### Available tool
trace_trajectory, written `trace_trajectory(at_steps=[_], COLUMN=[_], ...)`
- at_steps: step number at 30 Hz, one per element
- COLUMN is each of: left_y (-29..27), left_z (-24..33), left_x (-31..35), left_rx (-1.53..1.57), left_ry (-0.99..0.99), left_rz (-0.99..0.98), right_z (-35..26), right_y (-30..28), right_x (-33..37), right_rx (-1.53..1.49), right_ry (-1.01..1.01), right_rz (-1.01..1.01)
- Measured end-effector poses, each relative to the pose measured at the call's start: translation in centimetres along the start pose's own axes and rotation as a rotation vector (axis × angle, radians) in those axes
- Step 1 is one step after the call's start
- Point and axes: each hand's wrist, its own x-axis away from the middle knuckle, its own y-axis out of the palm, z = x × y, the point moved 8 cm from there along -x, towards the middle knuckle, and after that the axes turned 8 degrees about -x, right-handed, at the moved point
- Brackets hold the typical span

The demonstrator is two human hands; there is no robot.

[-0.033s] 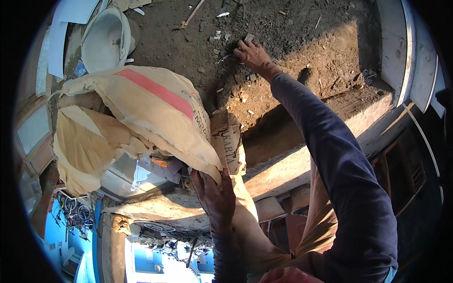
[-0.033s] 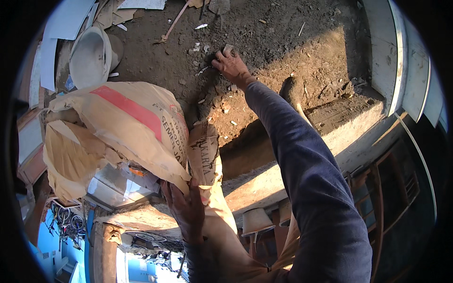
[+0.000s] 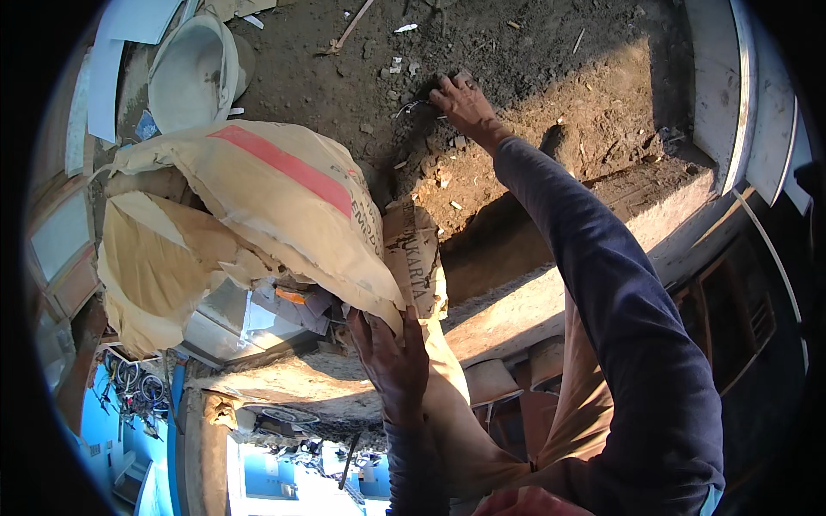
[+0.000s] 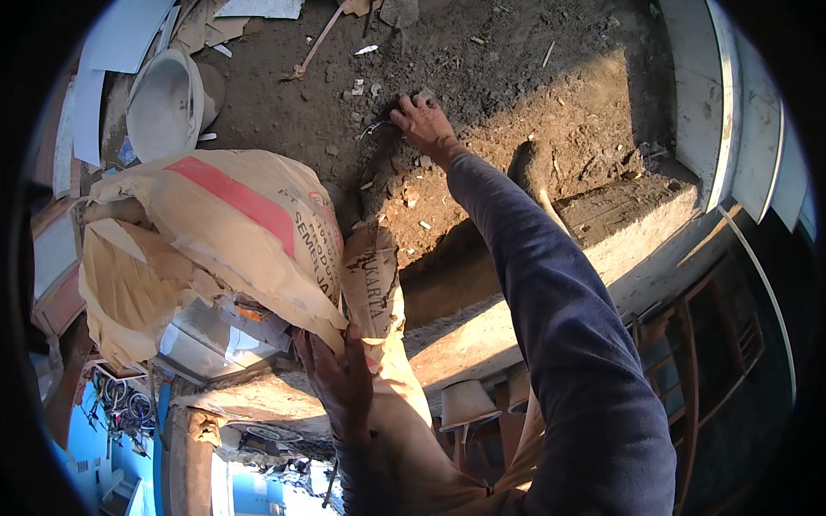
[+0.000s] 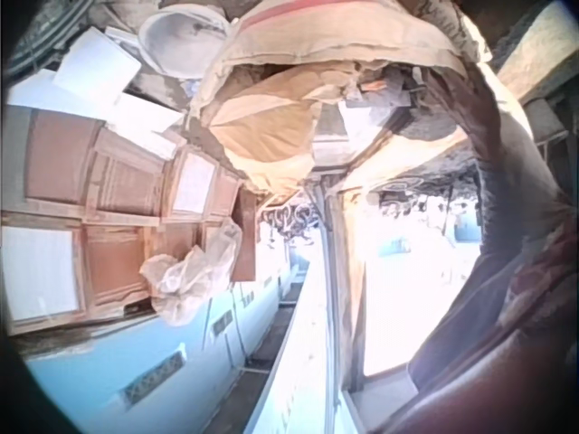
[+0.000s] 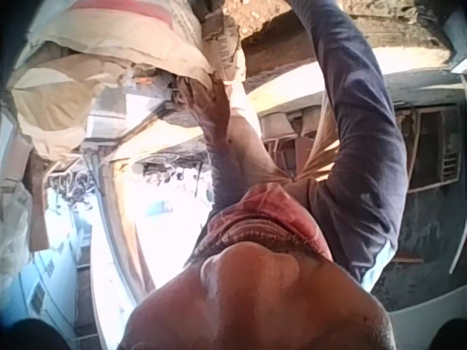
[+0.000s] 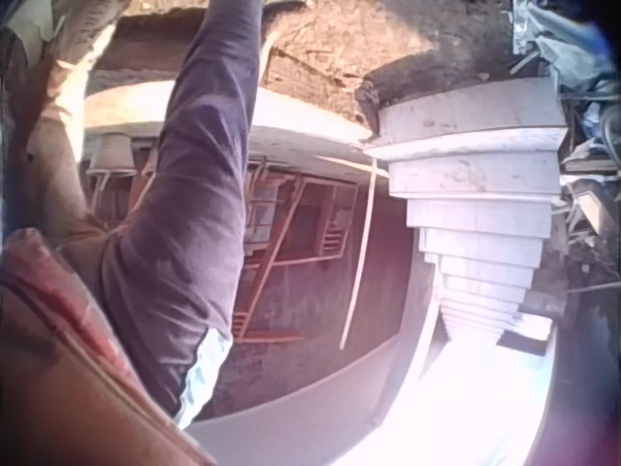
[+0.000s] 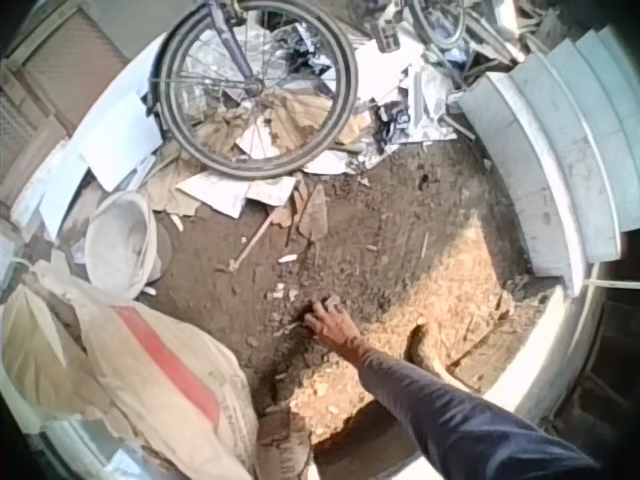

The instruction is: The person sorts through a pile of debris and recyclables, picking up items such as plastic bottles, cardboard, and paper, and placing them into a large sack. The person also moves a bicycle frame and a white board aside to access more items.

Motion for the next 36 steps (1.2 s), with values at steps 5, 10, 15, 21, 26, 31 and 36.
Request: trace_trajectory(at_steps=[5, 10, 15, 21, 26, 31, 36], left_y=[-0.6, -0.6, -0.4, 0.3, 0.0, 0.2, 0.5], left_z=[0.5, 0.3, -0.3, -1.1, -0.9, -1.2, -1.3], left_x=[-0.3, -0.8, -0.7, -0.4, -0.7, -0.7, -0.5], left_rx=[-0.018, 0.102, 0.033, 0.019, 0.016, 0.048, 0.025], left_ry=[0.053, 0.012, 0.003, 0.004, -0.003, -0.017, 0.017], left_rz=[0.071, 0.027, 0.022, 0.040, 0.023, 0.022, 0.058], right_z=[4.2, 4.3, 1.8, 0.0, -0.9, -1.4, -3.8], right_y=[0.9, -1.4, -1.8, 1.1, 2.2, 1.8, 0.7], right_x=[4.0, 6.7, 3.2, 1.9, 5.1, 3.7, -1.3], right_rx=[-0.638, -0.740, -0.360, -0.091, -0.155, -0.502, -0.160], right_ry=[0.505, 0.498, 0.245, 0.210, 0.224, 0.354, 0.179], right_rz=[0.015, 0.141, 0.004, 0.116, 0.242, 0.175, 0.034])
